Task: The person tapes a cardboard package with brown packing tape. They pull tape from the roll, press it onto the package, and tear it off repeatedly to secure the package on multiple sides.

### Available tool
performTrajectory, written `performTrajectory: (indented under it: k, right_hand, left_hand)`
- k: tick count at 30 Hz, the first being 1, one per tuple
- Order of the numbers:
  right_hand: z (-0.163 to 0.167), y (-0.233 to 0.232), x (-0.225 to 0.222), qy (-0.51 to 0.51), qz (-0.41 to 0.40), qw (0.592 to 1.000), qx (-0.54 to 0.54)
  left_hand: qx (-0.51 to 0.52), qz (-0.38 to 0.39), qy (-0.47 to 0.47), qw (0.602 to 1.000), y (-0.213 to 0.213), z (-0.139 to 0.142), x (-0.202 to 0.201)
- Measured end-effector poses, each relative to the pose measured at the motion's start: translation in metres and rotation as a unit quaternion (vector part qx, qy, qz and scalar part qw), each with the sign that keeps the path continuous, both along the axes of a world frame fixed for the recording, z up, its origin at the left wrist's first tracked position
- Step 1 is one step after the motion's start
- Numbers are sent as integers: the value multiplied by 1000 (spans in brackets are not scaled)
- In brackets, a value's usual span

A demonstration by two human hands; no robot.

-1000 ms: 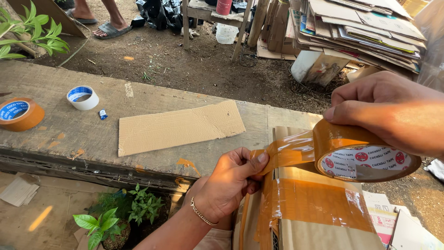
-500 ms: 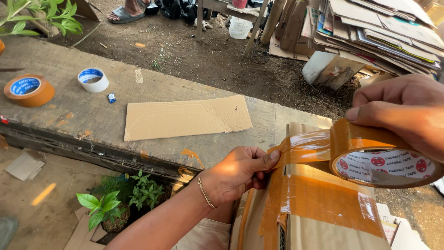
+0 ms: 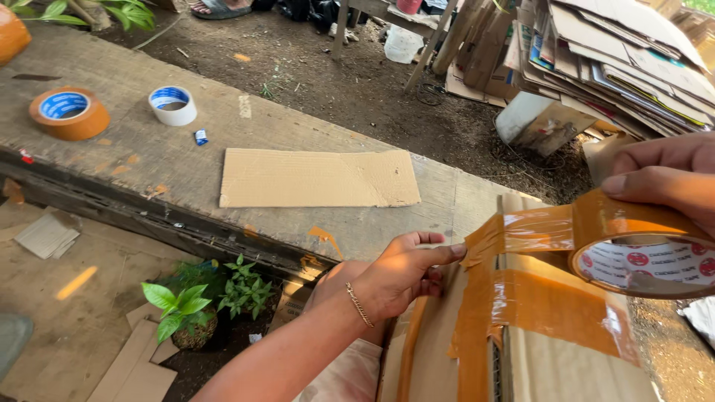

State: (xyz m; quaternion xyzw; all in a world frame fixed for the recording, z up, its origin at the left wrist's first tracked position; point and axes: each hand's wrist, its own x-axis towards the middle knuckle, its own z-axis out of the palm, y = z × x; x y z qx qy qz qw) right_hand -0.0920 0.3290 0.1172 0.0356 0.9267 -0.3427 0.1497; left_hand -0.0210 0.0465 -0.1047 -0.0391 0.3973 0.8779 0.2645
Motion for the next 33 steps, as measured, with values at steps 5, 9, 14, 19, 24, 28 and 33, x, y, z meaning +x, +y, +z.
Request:
performTrajectory:
  k: [5,9,14,19,24,28,33]
  right_hand:
    - [3,-7,1,-17,-29,999,-24]
    - [16,-33,20,-14,-10,999,49]
    - [25,-68,34,-25,-23,999,9]
    - [29,-75,46,2,23,1000,4]
    - [28,-80,48,7,15,1000,25]
    - [27,-84,46,17,36,999,18]
    - [27,-80,48,1,42,999,-6]
  left_hand:
    - [79,297,221,926,-2,40,-1]
    - [246,174,245,922,-2,84,-7]
    - [291,99,256,916,10,115,8]
    - [250,128,344,896,8,116,19]
    - [232,167,364,887,5,101,11]
    - [228,125,317,912,17,84,4]
    - [3,32,440,897,18,44,13]
